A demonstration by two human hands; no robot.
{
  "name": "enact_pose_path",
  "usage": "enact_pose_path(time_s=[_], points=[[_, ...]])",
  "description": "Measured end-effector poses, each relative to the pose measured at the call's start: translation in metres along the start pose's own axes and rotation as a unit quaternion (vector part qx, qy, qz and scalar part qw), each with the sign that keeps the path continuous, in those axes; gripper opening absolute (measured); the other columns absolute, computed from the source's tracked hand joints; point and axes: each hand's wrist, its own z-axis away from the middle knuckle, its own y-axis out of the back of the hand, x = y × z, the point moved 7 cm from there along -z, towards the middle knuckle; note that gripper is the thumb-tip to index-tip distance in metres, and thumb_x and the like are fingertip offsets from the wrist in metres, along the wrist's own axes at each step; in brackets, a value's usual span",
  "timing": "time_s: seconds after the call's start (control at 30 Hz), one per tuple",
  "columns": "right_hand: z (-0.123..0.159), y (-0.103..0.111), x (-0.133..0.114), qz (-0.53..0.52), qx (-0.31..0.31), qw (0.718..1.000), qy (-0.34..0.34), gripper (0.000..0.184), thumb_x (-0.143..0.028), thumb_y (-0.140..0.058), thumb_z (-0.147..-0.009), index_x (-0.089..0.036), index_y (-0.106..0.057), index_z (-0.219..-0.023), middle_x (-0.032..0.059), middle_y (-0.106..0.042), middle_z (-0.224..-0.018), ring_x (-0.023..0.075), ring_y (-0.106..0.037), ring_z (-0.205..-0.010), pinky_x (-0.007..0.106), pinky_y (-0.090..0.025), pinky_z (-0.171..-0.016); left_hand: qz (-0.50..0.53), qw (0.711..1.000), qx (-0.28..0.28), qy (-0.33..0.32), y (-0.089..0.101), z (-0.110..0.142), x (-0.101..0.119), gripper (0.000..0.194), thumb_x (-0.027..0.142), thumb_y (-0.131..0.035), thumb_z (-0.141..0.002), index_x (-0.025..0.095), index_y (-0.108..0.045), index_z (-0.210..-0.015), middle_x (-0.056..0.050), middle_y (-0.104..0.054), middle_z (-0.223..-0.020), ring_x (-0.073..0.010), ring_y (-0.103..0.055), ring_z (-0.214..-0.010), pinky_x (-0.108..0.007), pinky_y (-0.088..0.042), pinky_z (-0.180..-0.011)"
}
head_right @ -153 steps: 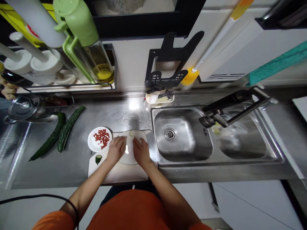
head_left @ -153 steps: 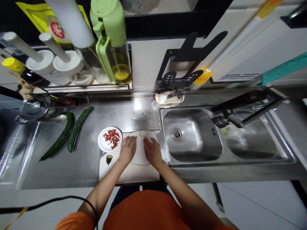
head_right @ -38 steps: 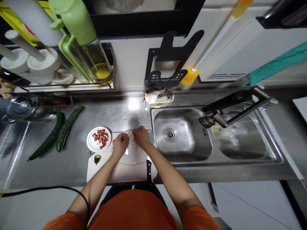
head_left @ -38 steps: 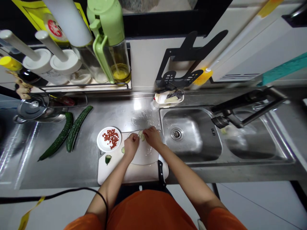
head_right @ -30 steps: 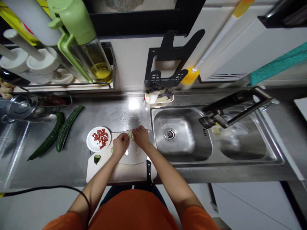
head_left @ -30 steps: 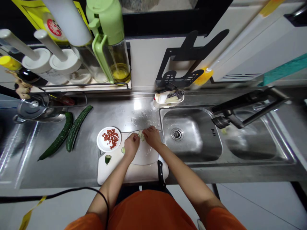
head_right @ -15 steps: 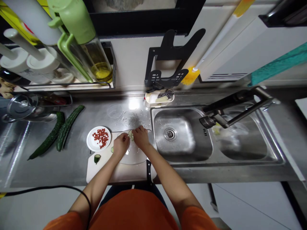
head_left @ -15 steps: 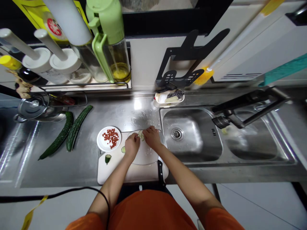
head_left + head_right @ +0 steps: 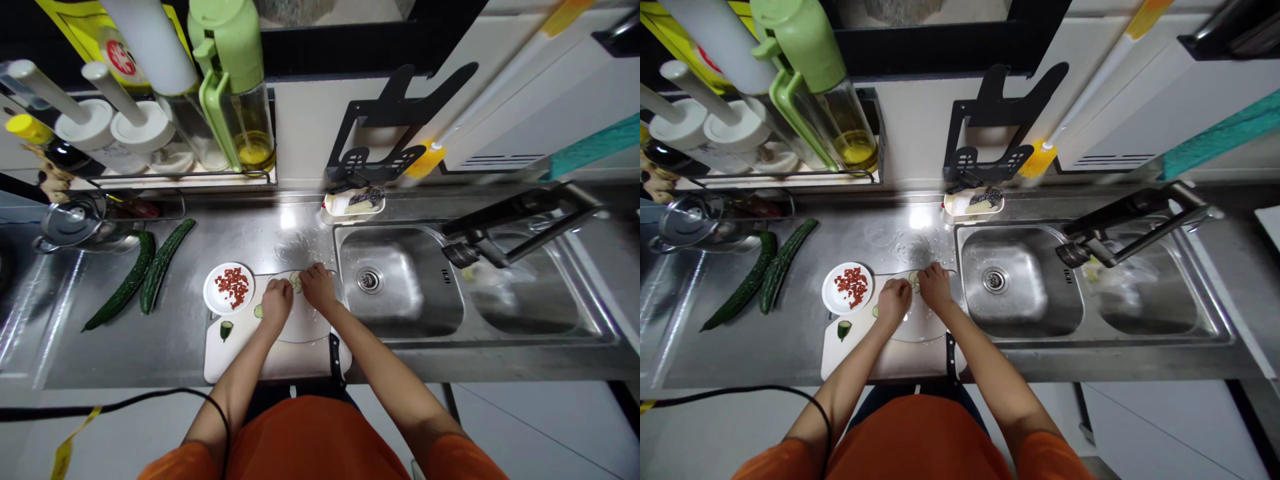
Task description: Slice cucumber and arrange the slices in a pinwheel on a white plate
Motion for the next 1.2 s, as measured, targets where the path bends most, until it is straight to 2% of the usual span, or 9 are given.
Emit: enact_pose_path(time_s=[0.13, 0.27, 0.37, 0.47, 0.57, 0.7, 0.83, 1.0, 1.2], points=[[0.004, 0.003, 0.0, -0.012, 0.017, 1.0, -0.003, 0.023, -0.021, -0.043, -0.091, -0.021, -0.065, -0.095, 0.0095, -0.063, -0.098, 0.0247, -0.038, -0.108, 0.036, -0.028, -0.081, 0.003, 1.0, -0.006, -0.014, 0.004, 0.001, 0.0, 0.019, 0.024, -0.049, -0.085, 0.021, -0.067, -0.089, -0.008, -0.061, -0.09, -0.0194, -0.057, -0.088, -0.028, -0.04, -0.08], [0.014, 0.007, 0.002, -0.038, 0.044, 0.998, -0.009, 0.023, -0.023, -0.043, -0.092, -0.022, -0.066, -0.096, 0.0084, -0.064, -0.097, 0.0246, -0.039, -0.109, 0.035, -0.027, -0.081, 0.031, 0.999, 0.021, -0.028, 0.026, 0.008, -0.012, 0.021, 0.026, -0.048, -0.086, 0.021, -0.068, -0.09, -0.008, -0.064, -0.091, -0.0197, -0.057, -0.088, -0.028, -0.041, -0.083], [0.027, 0.008, 0.003, -0.06, 0.052, 0.997, -0.02, 0.022, -0.025, -0.045, -0.092, -0.022, -0.067, -0.096, 0.0074, -0.065, -0.095, 0.0247, -0.04, -0.107, 0.034, -0.028, -0.077, 0.063, 0.997, 0.041, -0.025, 0.047, 0.019, -0.031, 0.02, 0.027, -0.051, -0.084, 0.021, -0.068, -0.092, -0.008, -0.066, -0.095, -0.0204, -0.058, -0.09, -0.029, -0.041, -0.085], [0.042, 0.006, 0.002, -0.08, 0.055, 0.995, -0.029, 0.021, -0.025, -0.046, -0.091, -0.022, -0.067, -0.094, 0.0065, -0.065, -0.093, 0.0251, -0.042, -0.105, 0.034, -0.027, -0.076, 0.05, 0.996, 0.068, 0.011, 0.065, 0.036, -0.057, 0.022, 0.029, -0.053, -0.083, 0.021, -0.069, -0.095, -0.008, -0.068, -0.091, -0.0216, -0.06, -0.088, -0.031, -0.042, -0.085], [0.058, 0.001, -0.001, -0.094, 0.052, 0.994, -0.03, 0.019, -0.022, -0.049, -0.089, -0.021, -0.068, -0.092, 0.0057, -0.065, -0.091, 0.0256, -0.042, -0.105, 0.034, -0.027, -0.076, 0.026, 0.996, 0.073, 0.035, 0.072, 0.053, -0.078, 0.023, 0.031, -0.054, -0.082, 0.021, -0.07, -0.095, -0.008, -0.068, -0.087, -0.0215, -0.061, -0.083, -0.031, -0.044, -0.082], [0.076, -0.006, -0.008, -0.105, 0.05, 0.993, -0.027, 0.018, -0.02, -0.05, -0.089, -0.022, -0.068, -0.09, 0.005, -0.065, -0.088, 0.0249, -0.043, -0.104, 0.033, -0.028, -0.074, 0.016, 0.997, 0.074, 0.035, 0.07, 0.07, -0.09, 0.025, 0.03, -0.057, -0.079, 0.022, -0.07, -0.099, -0.008, -0.07, -0.095, -0.0223, -0.063, -0.088, -0.031, -0.044, -0.085], [0.087, -0.008, -0.015, -0.109, 0.054, 0.992, -0.028, 0.015, -0.019, -0.053, -0.087, -0.022, -0.067, -0.089, 0.0043, -0.064, -0.086, 0.0234, -0.044, -0.102, 0.032, -0.028, -0.074, -0.058, 0.996, 0.058, 0.027, 0.06, 0.075, -0.089, 0.03, 0.029, -0.05, -0.084, 0.02, -0.067, -0.106, -0.009, -0.068, -0.106, -0.0216, -0.063, -0.094, -0.031, -0.045, -0.086], [0.095, -0.011, -0.024, -0.109, 0.049, 0.993, -0.025, 0.014, -0.018, -0.053, -0.086, -0.022, -0.067, -0.089, 0.0039, -0.064, -0.086, 0.0234, -0.044, -0.102, 0.032, -0.03, -0.075, -0.119, 0.991, 0.051, 0.038, 0.053, 0.072, -0.085, 0.03, 0.029, -0.049, -0.085, 0.02, -0.066, -0.108, -0.009, -0.068, -0.104, -0.02, -0.064, -0.088, -0.03, -0.047, -0.08], [0.101, -0.017, -0.031, -0.1, 0.042, 0.994, -0.015, 0.014, -0.016, -0.054, -0.085, -0.022, -0.067, -0.087, 0.0036, -0.064, -0.086, 0.0228, -0.044, -0.102, 0.032, -0.03, -0.077, -0.104, 0.993, 0.06, 0.021, 0.053, 0.07, -0.081, 0.026, 0.027, -0.048, -0.086, 0.021, -0.066, -0.103, -0.006, -0.068, -0.102, -0.0192, -0.064, -0.09, -0.028, -0.046, -0.08]])
